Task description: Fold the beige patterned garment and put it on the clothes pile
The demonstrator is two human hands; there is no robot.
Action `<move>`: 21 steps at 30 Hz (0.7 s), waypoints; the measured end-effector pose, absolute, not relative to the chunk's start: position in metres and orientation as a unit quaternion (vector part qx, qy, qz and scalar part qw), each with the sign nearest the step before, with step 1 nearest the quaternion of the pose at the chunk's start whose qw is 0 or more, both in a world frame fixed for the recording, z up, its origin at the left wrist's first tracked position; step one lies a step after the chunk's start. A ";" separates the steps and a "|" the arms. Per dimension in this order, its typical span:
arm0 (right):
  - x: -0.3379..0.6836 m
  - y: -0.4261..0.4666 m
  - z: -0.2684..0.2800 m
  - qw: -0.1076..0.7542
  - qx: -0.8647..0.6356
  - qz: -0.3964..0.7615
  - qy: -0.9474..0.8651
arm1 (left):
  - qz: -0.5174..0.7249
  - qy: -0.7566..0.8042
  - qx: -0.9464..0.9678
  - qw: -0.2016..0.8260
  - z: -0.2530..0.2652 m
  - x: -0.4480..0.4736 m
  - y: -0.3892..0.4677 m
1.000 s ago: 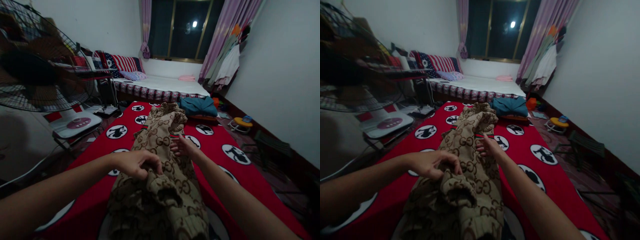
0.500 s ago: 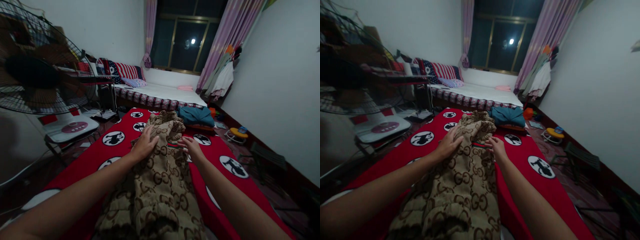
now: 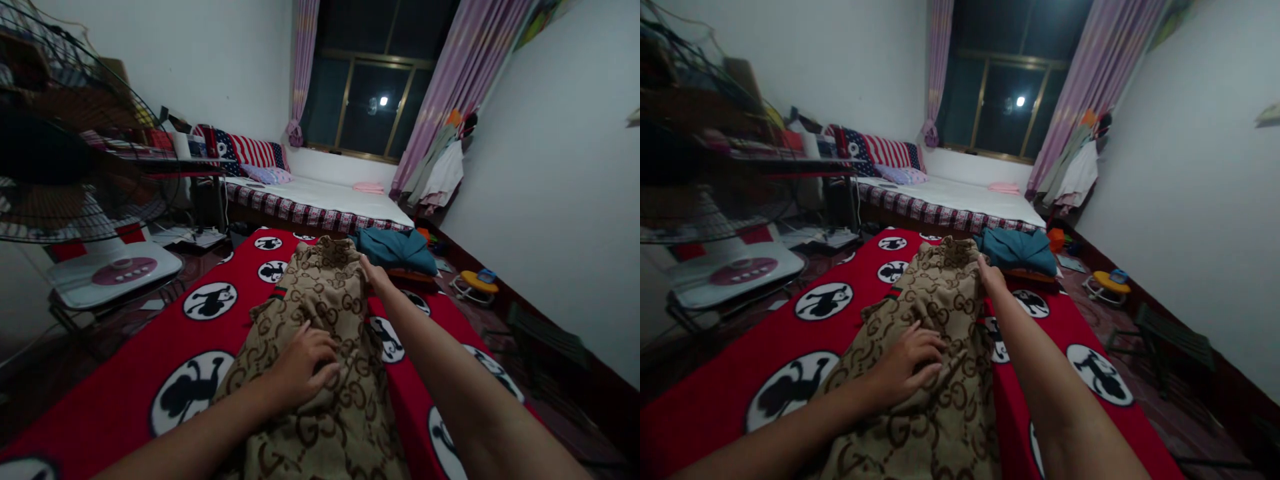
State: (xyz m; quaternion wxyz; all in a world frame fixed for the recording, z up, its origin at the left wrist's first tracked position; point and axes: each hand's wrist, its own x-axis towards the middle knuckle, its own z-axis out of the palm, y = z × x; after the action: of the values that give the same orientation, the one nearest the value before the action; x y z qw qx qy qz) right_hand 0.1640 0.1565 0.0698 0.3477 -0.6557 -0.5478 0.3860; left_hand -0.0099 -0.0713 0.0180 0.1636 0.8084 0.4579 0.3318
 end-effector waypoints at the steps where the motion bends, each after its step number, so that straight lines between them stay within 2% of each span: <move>1: 0.167 0.158 0.067 0.346 -0.662 0.370 -0.553 | 0.328 0.448 0.815 0.166 0.015 -0.009 -0.073; 5: 0.182 0.160 0.060 0.355 -0.678 0.321 -0.558 | 0.327 0.432 0.827 0.150 0.011 -0.004 -0.076; 9: 0.184 0.166 0.069 0.402 -0.644 0.319 -0.568 | 0.341 0.470 0.811 0.075 0.015 -0.003 -0.083; 14: 0.167 0.173 0.069 0.516 -0.495 0.426 -0.555 | 0.316 0.519 0.794 0.015 0.012 -0.001 -0.087; 16: 0.160 0.171 0.057 0.511 -0.468 0.442 -0.570 | 0.299 0.548 0.781 0.030 0.005 -0.002 -0.085; 21: 0.150 0.163 0.028 0.429 -0.520 0.391 -0.626 | 0.273 0.587 0.760 0.057 -0.005 -0.004 -0.082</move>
State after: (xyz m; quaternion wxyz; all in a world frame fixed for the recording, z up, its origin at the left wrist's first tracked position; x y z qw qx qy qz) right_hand 0.1496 0.1629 0.0277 0.4294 -0.5203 -0.6263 0.3906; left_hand -0.0038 -0.0818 -0.0055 0.0574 0.7599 0.5871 0.2731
